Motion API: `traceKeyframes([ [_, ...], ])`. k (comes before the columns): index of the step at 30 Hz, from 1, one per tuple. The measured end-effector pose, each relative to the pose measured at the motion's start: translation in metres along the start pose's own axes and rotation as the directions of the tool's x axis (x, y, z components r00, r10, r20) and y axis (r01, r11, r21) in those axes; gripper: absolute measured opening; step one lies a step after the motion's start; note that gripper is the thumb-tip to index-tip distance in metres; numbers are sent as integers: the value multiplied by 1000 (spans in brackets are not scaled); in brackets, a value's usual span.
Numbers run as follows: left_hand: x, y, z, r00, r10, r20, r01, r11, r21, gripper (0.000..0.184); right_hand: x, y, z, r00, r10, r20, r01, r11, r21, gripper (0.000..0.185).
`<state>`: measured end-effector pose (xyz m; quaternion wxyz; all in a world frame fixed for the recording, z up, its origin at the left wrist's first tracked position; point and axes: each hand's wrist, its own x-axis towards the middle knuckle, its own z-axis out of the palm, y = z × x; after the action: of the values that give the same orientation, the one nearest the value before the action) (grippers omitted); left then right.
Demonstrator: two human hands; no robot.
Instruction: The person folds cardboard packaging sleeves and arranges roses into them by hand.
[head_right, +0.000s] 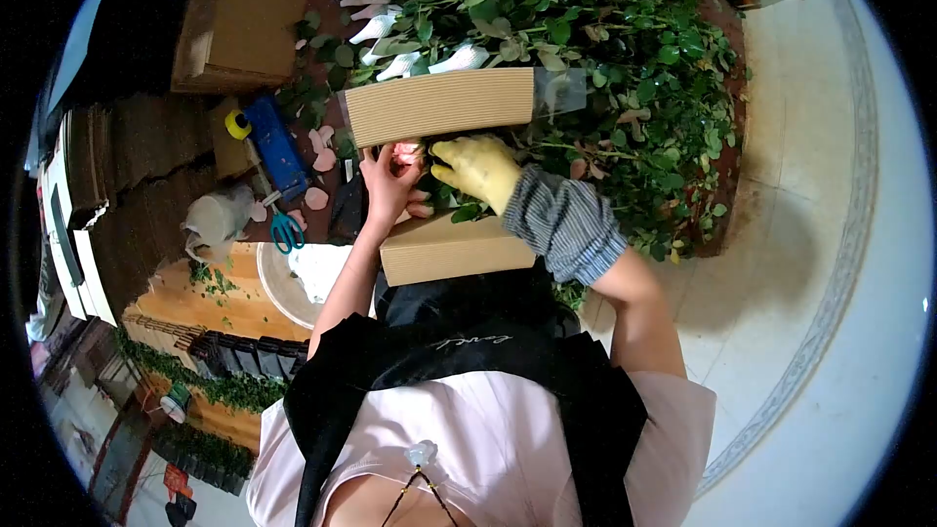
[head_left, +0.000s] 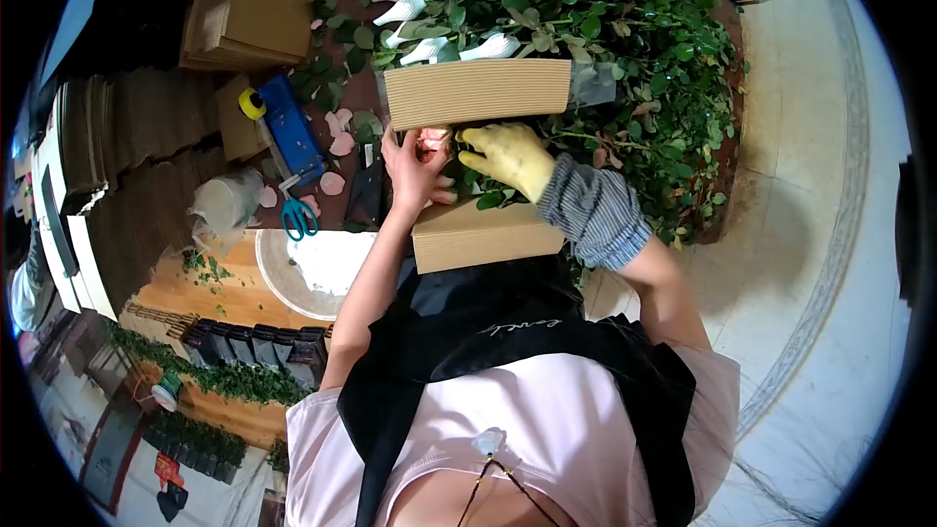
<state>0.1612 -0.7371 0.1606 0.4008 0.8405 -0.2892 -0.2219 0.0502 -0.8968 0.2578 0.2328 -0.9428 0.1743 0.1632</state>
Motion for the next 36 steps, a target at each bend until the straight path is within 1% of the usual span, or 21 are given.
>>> traceKeyframes([
  [2, -5, 2, 0, 1000, -9, -17, 9, 1000, -5, 55, -9, -2, -8, 984, -52, -173, 75, 989, 129, 34],
  [5, -8, 3, 0, 999, 27, -26, -28, 999, -44, 52, -8, -4, -5, 975, -64, -213, 107, 974, 199, 34],
  [7, -10, 3, -2, 999, 18, -28, -17, 999, 32, 49, 2, 1, 6, 966, -100, -239, 142, 976, 166, 34],
  [9, -10, 4, -4, 999, 20, -32, -19, 999, 32, 46, 13, 0, 11, 984, -164, -65, 168, 985, 50, 36],
  [11, -14, 8, -6, 1000, -9, -1, 9, 1000, 7, 50, 17, -10, 15, 985, -168, -35, 168, 986, -3, 43],
  [13, -13, 10, -6, 999, -38, 20, 38, 999, 15, 47, 23, -27, 4, 995, -26, 96, 44, 980, -193, 49],
  [15, -12, 6, -2, 995, -95, 35, 97, 992, -78, 44, 27, -33, 14, 998, 17, 64, 7, 937, -350, 48],
  [18, -13, 13, -8, 994, -102, 29, 105, 987, -125, 42, 41, -27, 34, 995, 76, 62, -73, 996, -46, 43],
  [20, -13, 14, -10, 997, -83, 7, 83, 988, -132, 43, 34, -33, 27, 994, 75, 81, -57, 979, -198, 39],
  [21, -12, 9, -7, 1000, -13, -17, 12, 999, -29, 44, 29, -27, 25, 994, 61, 85, -43, 978, -206, 39],
  [22, -12, 2, -6, 998, 53, -41, -50, 996, 77, 45, 23, -17, 21, 997, -41, 59, 50, 986, -157, 37],
  [23, -12, 12, -13, 1000, 18, -21, -18, 1000, -7, 48, 20, -8, 16, 988, -151, 36, 155, 982, -112, 36],
  [24, -11, 9, -13, 1000, 15, -13, -16, 1000, -7, 49, 14, -10, 6, 975, -161, -151, 167, 986, 28, 31],
  [25, -11, 5, -12, 1000, 4, -1, -4, 1000, -10, 50, 6, -12, -4, 972, -150, -181, 149, 989, -19, 29],
  [26, -13, 3, -13, 1000, 31, 1, -31, 999, -25, 48, 0, -18, -19, 988, -142, -58, 141, 990, -32, 29],
  [27, -14, 9, -23, 999, -17, 41, 19, 998, -59, 53, -4, -22, -26, 990, -125, 61, 128, 990, -51, 28],
  [29, -21, 13, -42, 999, 32, 36, -27, 992, -121, 55, -5, -16, -9, 960, -108, 260, 143, 982, -122, 29],
  [30, -23, 13, -55, 997, 26, 75, -8, 975, -221, 53, -2, -13, 6, 960, -163, 229, 199, 970, -142, 28],
  [33, -43, 7, -80, 987, -149, 57, 158, 968, -194, 37, 6, -11, 27, 940, -279, 197, 320, 922, -218, 26],
  [34, -51, 1, -81, 978, -205, 25, 205, 948, -245, 28, 8, -13, 30, 926, -325, 192, 369, 890, -269, 25],
  [36, -60, -1, -87, 955, -288, 65, 295, 915, -275, 21, 11, -24, 26, 927, -288, 239, 355, 879, -318, 24],
])
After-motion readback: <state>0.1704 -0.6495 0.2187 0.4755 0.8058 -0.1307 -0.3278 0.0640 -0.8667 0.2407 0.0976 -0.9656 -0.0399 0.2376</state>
